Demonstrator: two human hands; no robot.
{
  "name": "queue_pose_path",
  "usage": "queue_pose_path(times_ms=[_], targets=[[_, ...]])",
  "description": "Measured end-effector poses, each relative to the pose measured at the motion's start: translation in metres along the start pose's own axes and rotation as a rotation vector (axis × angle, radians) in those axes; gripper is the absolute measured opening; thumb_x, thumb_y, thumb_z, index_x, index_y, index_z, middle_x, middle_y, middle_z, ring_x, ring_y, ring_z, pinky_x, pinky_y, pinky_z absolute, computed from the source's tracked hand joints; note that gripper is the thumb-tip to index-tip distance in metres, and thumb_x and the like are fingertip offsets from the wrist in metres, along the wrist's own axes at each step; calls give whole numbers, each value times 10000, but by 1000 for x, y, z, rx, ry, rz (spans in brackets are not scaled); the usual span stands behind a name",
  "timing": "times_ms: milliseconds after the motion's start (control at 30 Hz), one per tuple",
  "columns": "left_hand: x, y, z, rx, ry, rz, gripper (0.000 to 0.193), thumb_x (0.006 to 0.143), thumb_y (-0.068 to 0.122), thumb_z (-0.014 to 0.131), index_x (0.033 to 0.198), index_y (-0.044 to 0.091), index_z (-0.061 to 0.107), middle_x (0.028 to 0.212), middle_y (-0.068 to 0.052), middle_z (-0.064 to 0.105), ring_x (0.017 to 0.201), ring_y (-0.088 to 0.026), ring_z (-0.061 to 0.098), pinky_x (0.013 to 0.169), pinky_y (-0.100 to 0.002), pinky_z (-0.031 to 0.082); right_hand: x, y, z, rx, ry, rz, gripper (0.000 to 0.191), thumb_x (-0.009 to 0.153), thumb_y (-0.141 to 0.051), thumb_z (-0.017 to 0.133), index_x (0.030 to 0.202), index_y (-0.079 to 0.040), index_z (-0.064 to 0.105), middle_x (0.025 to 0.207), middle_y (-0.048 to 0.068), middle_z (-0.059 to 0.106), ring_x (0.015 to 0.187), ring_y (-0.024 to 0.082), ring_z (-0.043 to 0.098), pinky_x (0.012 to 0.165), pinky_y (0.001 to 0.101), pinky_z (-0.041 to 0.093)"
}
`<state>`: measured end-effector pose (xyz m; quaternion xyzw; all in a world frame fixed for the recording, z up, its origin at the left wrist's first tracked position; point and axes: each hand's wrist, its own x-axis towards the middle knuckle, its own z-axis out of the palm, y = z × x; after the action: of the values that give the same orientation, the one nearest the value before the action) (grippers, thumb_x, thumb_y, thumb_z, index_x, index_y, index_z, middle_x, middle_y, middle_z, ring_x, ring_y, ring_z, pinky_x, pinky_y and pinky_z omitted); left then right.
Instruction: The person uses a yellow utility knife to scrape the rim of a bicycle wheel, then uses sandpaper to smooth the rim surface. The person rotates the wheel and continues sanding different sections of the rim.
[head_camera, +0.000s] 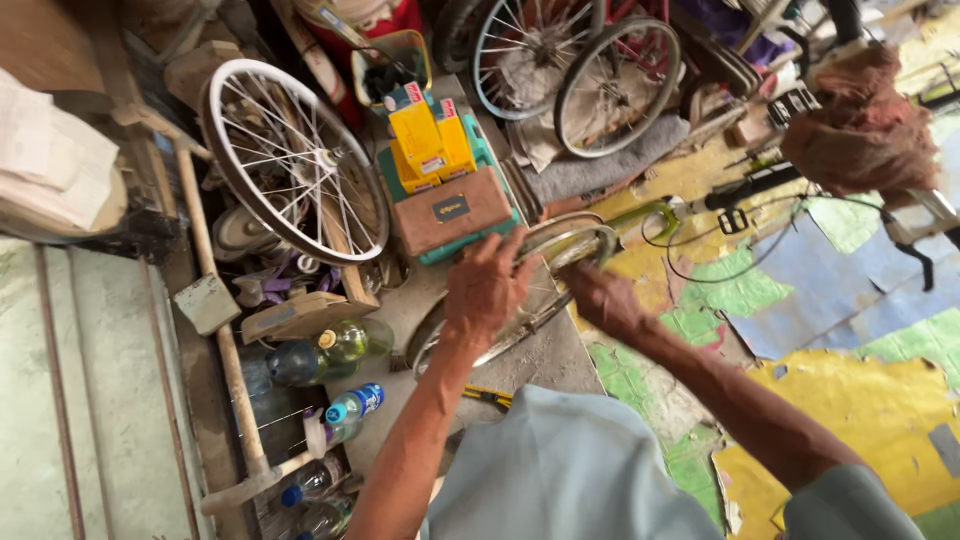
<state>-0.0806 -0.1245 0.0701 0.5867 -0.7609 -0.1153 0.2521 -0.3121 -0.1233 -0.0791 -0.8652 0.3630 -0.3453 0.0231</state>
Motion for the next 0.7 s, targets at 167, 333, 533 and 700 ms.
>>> queue_pose_path(times_ms=[167,333,533,700], targets=[[-3,-5,-6,7,67,21,503,873,365,791,1296,115,685,987,-120,706,850,-342,714,712,-436,597,-6,-4,12,-24,-104,144,440,853,38,579,1252,-111,691,957,108,702,610,251,617,447,382,483],[-5,-3,-9,24,109,65,482,845,365,794,1255,132,700,962,-108,705,857,-340,717,716,-445,587,-20,-43,29,124,-178,138,489,799,48,595,1247,-113,706,948,108,710,576,266,611,407,397,463],[-7,-7,-9,-34,83,5,476,899,379,788,1285,118,692,967,-112,708,847,-337,713,703,-435,590,6,17,-3,-17,-131,127,412,868,40,586,1224,-129,706,957,73,699,602,240,605,470,397,480],[-7,-5,-11,16,87,26,512,861,377,799,1282,103,701,983,-128,718,813,-340,709,674,-436,585,-1,-3,6,-40,-98,104,485,812,40,597,1241,-154,713,992,81,729,641,260,654,434,390,482]])
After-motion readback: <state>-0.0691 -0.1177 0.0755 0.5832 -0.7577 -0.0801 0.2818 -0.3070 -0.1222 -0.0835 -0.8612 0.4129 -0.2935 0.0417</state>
